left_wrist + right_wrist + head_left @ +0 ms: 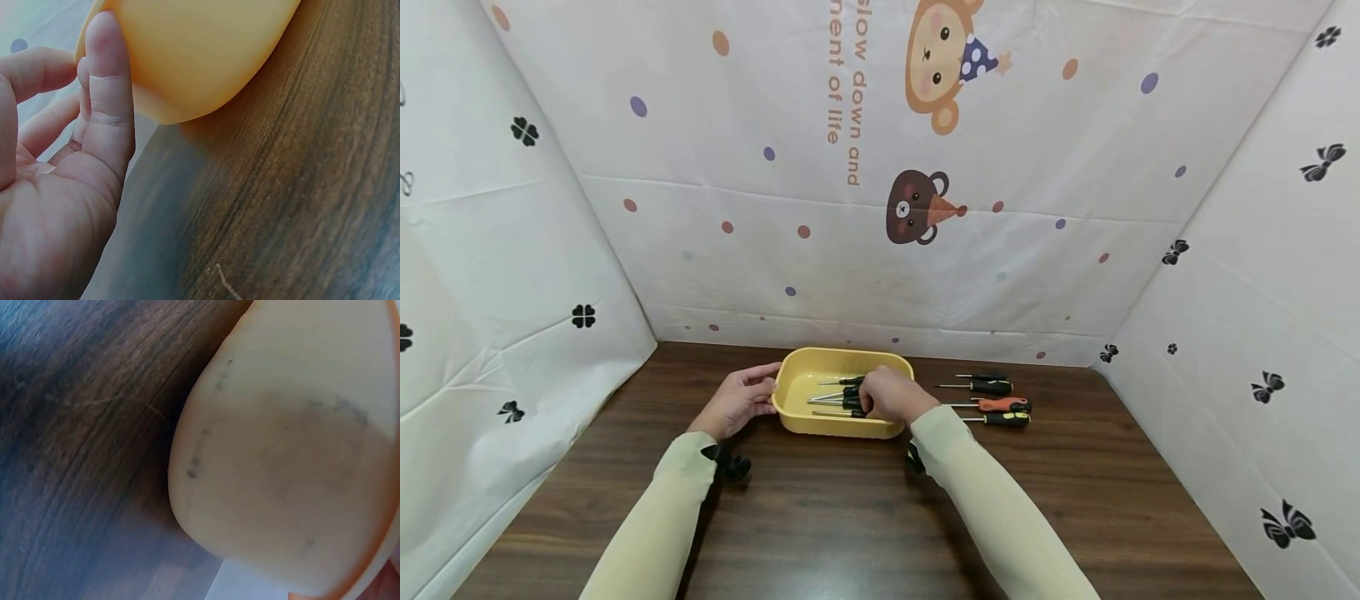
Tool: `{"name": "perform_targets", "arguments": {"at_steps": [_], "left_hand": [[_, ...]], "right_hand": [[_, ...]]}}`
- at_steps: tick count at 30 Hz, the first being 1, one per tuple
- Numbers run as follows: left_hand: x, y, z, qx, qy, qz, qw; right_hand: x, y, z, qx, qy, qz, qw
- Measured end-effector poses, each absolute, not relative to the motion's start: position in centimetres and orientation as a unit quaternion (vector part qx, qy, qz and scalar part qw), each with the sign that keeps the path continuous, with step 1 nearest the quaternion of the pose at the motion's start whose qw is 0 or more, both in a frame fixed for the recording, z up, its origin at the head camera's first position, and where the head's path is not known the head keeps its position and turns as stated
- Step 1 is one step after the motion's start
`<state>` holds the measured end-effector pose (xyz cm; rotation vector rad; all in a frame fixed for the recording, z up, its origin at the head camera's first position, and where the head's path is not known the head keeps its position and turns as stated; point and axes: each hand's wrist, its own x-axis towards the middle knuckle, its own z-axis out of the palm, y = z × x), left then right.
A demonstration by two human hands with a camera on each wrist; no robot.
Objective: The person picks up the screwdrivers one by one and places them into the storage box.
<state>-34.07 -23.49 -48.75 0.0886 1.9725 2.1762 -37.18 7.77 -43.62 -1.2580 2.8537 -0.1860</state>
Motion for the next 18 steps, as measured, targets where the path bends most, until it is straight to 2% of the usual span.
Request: {"name": "perform_targets", "arguments": {"at_steps": [12,18], "left_hand": [[-34.1,-23.5,-48.69,0.03,0.667,0.737,0.102],[-34.06,-23.56,-48.62,0.029,0.662,0.741,0.106]], "right_hand": [[-37.46,8.01,-43.33,-0.398,0.914,-0.075,0.026],[-37.47,8.51,-43.08,-0.401,0.913,-0.077,0.01]]}}
